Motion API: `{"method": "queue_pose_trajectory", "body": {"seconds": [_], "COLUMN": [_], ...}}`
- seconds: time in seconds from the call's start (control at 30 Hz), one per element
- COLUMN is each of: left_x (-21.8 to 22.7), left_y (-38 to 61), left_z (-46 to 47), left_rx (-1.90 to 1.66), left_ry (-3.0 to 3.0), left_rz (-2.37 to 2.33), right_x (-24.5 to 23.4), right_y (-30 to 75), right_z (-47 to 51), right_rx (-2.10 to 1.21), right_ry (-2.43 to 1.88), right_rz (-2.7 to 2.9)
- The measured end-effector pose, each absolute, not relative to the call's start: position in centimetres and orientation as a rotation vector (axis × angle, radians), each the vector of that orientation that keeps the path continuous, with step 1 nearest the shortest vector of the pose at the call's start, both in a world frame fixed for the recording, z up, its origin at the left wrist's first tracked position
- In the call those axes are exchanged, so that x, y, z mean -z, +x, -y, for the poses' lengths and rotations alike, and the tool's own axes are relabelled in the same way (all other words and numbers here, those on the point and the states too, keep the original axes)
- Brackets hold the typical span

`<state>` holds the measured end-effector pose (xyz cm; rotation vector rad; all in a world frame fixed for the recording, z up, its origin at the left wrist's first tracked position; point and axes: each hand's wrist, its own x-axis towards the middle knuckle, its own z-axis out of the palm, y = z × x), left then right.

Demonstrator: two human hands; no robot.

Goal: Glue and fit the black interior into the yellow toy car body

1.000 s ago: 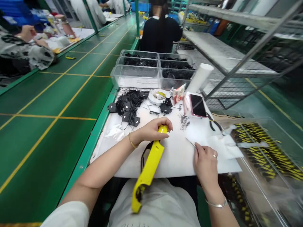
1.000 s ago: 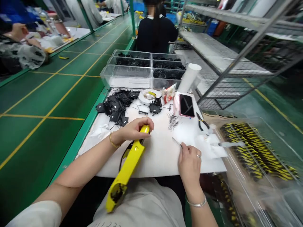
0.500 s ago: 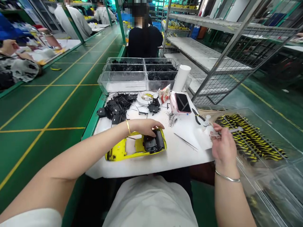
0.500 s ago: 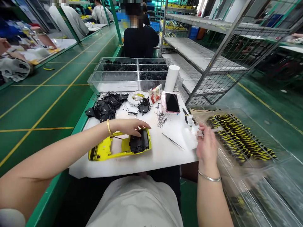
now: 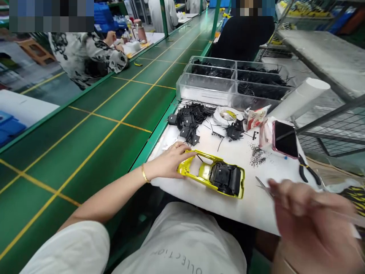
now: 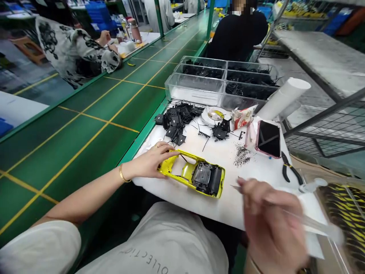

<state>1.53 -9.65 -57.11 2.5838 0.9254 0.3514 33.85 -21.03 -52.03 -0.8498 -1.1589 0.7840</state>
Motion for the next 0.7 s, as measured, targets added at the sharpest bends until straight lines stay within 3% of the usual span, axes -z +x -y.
{"method": "queue_pose_trajectory", "body": {"seconds": [0.1, 0.2, 0.37, 0.7], "left_x": [57.8, 58.8, 60.8, 61.1], "left_y": [2.7, 2.9, 2.2, 2.3], "left_z": [11.9, 13.4, 13.6, 13.6], "left_rx": [-0.514, -0.725, -1.057, -1.127], "left_ry": [2.577, 2.529, 2.319, 2.274], "left_rz": [-1.027, -0.991, -0.891, -0.857], "right_x": [51.7, 52.6, 55.0, 55.8], "right_y": [29.1, 26.7, 26.0, 25.8], "right_z": [17.7, 15.8, 15.8, 15.6], "right_rx": [-1.236, -1.444, -1.412, -1.432], "right_ry": [-0.751, -0.764, -0.790, -0.895], "right_rz": [1.102, 1.098, 1.109, 1.131]}}
